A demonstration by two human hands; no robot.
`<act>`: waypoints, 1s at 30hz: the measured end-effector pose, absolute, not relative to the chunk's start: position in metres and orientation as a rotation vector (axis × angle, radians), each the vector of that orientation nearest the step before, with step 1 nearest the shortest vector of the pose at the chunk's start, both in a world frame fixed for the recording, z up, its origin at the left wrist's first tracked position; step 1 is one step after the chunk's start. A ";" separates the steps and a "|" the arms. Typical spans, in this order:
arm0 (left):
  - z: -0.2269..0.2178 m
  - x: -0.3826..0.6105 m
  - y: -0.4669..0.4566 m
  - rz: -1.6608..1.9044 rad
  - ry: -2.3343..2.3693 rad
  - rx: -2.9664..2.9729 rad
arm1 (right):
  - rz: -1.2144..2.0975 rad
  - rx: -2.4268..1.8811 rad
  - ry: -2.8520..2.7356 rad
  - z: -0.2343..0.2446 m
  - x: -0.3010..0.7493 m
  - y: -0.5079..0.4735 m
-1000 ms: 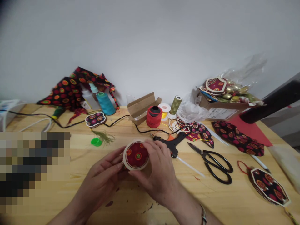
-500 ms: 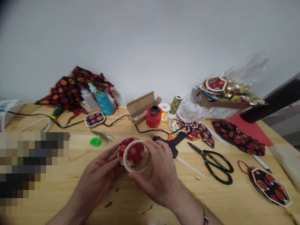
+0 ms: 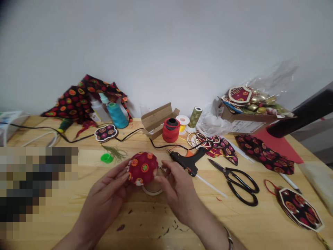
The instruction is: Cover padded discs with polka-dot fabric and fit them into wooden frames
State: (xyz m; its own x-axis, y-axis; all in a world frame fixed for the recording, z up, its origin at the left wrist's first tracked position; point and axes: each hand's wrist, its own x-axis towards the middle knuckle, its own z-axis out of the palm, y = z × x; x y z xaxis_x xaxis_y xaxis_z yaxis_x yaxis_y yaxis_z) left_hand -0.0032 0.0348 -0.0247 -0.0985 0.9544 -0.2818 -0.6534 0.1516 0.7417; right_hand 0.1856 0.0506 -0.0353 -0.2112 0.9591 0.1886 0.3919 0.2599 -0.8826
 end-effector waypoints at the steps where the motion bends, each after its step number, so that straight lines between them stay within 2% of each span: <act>1: -0.025 -0.002 0.034 1.376 0.911 0.435 | 1.070 -1.257 -1.636 -0.035 0.184 0.052; 4: -0.024 0.001 0.031 1.290 0.891 0.444 | 1.386 -1.265 -1.456 -0.035 0.178 0.054; 9: -0.026 0.004 0.028 1.137 0.829 0.527 | 1.422 -1.267 -1.512 -0.025 0.174 0.051; 11: -0.027 0.004 0.028 1.148 0.861 0.532 | 1.314 -1.279 -1.653 -0.014 0.189 0.049; 16: -0.024 0.003 0.029 1.176 0.933 0.499 | 0.115 -1.776 -2.157 0.008 0.279 0.048; 18: -0.022 0.003 0.029 1.181 0.936 0.494 | -0.091 -2.045 -2.214 0.005 0.319 0.046; 23: -0.024 0.002 0.029 1.181 0.929 0.510 | -0.078 -2.200 -2.320 -0.022 0.373 0.036; 30: -0.030 -0.001 0.029 1.164 0.946 0.546 | -0.033 -2.162 -2.364 -0.036 0.383 0.031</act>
